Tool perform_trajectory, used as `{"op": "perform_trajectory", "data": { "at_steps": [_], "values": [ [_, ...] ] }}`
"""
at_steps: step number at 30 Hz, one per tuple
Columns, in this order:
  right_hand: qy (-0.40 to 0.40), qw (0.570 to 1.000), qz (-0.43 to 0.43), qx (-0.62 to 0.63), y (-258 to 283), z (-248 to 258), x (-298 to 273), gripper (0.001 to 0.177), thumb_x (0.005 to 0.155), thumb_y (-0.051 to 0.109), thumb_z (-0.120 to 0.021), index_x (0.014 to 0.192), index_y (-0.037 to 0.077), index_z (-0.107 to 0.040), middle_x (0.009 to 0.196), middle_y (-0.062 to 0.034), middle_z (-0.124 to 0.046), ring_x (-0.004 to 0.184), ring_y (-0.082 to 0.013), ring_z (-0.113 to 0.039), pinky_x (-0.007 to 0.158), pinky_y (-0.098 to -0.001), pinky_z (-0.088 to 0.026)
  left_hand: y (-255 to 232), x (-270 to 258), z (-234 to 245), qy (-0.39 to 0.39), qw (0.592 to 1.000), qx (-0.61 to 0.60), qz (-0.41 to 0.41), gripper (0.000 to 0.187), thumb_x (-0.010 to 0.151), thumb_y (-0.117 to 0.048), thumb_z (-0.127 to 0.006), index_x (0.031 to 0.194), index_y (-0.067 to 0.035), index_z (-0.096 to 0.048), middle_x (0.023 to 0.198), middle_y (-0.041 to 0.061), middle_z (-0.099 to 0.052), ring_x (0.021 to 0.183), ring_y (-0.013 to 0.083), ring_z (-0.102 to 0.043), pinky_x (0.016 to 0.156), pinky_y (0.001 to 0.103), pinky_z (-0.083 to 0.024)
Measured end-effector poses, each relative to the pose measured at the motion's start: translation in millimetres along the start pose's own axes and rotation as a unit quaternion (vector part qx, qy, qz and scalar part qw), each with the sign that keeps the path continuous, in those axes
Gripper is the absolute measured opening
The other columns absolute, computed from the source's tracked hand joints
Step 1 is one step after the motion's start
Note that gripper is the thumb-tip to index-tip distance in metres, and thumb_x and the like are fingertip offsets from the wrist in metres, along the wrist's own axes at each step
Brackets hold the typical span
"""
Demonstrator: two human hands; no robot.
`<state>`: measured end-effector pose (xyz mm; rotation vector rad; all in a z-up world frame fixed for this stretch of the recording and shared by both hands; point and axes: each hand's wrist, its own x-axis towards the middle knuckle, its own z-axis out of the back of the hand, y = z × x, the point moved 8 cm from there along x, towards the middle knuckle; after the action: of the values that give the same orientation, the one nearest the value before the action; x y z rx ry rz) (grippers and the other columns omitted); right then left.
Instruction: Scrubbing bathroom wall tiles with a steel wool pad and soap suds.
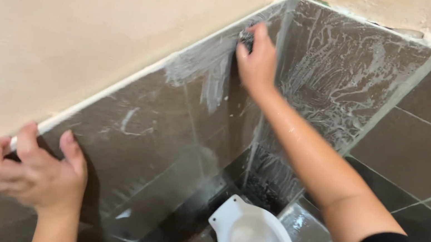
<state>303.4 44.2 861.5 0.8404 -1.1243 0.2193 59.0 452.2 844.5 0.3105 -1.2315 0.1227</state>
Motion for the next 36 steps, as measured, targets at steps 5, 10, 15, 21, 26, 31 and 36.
{"op": "perform_trajectory", "data": {
  "at_steps": [5,10,15,21,26,31,36],
  "values": [
    [0.020,0.998,-0.026,0.062,-63,0,40,0.027,0.095,0.014,-0.062,0.118,0.005,-0.050,0.101,-0.0246,-0.069,0.095,-0.0434,-0.070,0.085,-0.0477,-0.056,-84,16,-36,-0.015,0.997,0.058,-0.039,0.046,0.113,-0.051,-0.043,0.134,-0.013,-0.056,0.134,0.015,-0.039,0.134,0.0377,-0.032,0.122,0.066,-0.014],
    [-0.089,0.984,0.047,0.146,-48,21,49,0.039,0.104,0.018,-0.062,0.131,0.003,-0.039,0.111,-0.0312,-0.065,0.099,-0.0477,-0.068,0.087,-0.0513,-0.052,-155,52,-45,0.024,0.995,0.091,-0.043,0.046,0.112,-0.051,-0.045,0.137,-0.012,-0.054,0.131,0.014,-0.037,0.130,0.0336,-0.031,0.123,0.063,-0.020],
    [0.141,0.964,-0.205,-0.092,-78,10,51,0.039,0.106,0.034,-0.055,0.132,0.011,-0.036,0.093,-0.0274,-0.071,0.087,-0.0500,-0.066,0.075,-0.0575,-0.048,-161,56,-36,-0.022,1.000,0.009,-0.015,0.047,0.110,-0.051,-0.052,0.128,-0.007,-0.055,0.126,0.016,-0.041,0.127,0.0359,-0.035,0.118,0.059,-0.029],
    [-0.012,0.989,-0.132,0.062,-70,3,43,0.032,0.096,0.022,-0.060,0.120,0.005,-0.047,0.088,-0.0248,-0.071,0.082,-0.0457,-0.070,0.072,-0.0532,-0.052,-162,61,-36,-0.013,0.999,0.003,0.037,0.047,0.112,-0.056,-0.056,0.121,-0.009,-0.058,0.125,0.015,-0.045,0.127,0.0373,-0.039,0.118,0.058,-0.030],
    [0.065,0.982,0.120,0.131,37,10,13,0.035,0.086,0.025,-0.064,0.112,0.006,-0.052,0.088,-0.0218,-0.071,0.081,-0.0401,-0.072,0.070,-0.0484,-0.056,-159,73,-34,-0.010,0.998,0.005,0.066,0.054,0.111,-0.062,-0.055,0.117,-0.009,-0.060,0.124,0.015,-0.046,0.124,0.0369,-0.041,0.115,0.058,-0.030],
    [0.107,0.994,0.025,-0.023,-38,5,55,0.030,0.084,0.010,-0.063,0.115,0.010,-0.063,0.092,-0.0198,-0.071,0.081,-0.0425,-0.070,0.070,-0.0517,-0.056,-163,76,-30,-0.012,0.997,0.020,0.071,0.056,0.110,-0.065,-0.053,0.112,-0.010,-0.061,0.120,0.013,-0.046,0.123,0.0346,-0.042,0.115,0.056,-0.031],
    [0.061,0.986,0.143,0.058,35,8,11,0.038,0.068,0.005,-0.066,0.105,0.002,-0.069,0.092,-0.0229,-0.070,0.069,-0.0415,-0.068,0.062,-0.0484,-0.056,-161,67,-41,-0.010,0.996,0.020,0.082,0.059,0.113,-0.066,-0.052,0.113,-0.007,-0.060,0.125,0.016,-0.046,0.126,0.0359,-0.040,0.116,0.058,-0.030]
  ]
}}
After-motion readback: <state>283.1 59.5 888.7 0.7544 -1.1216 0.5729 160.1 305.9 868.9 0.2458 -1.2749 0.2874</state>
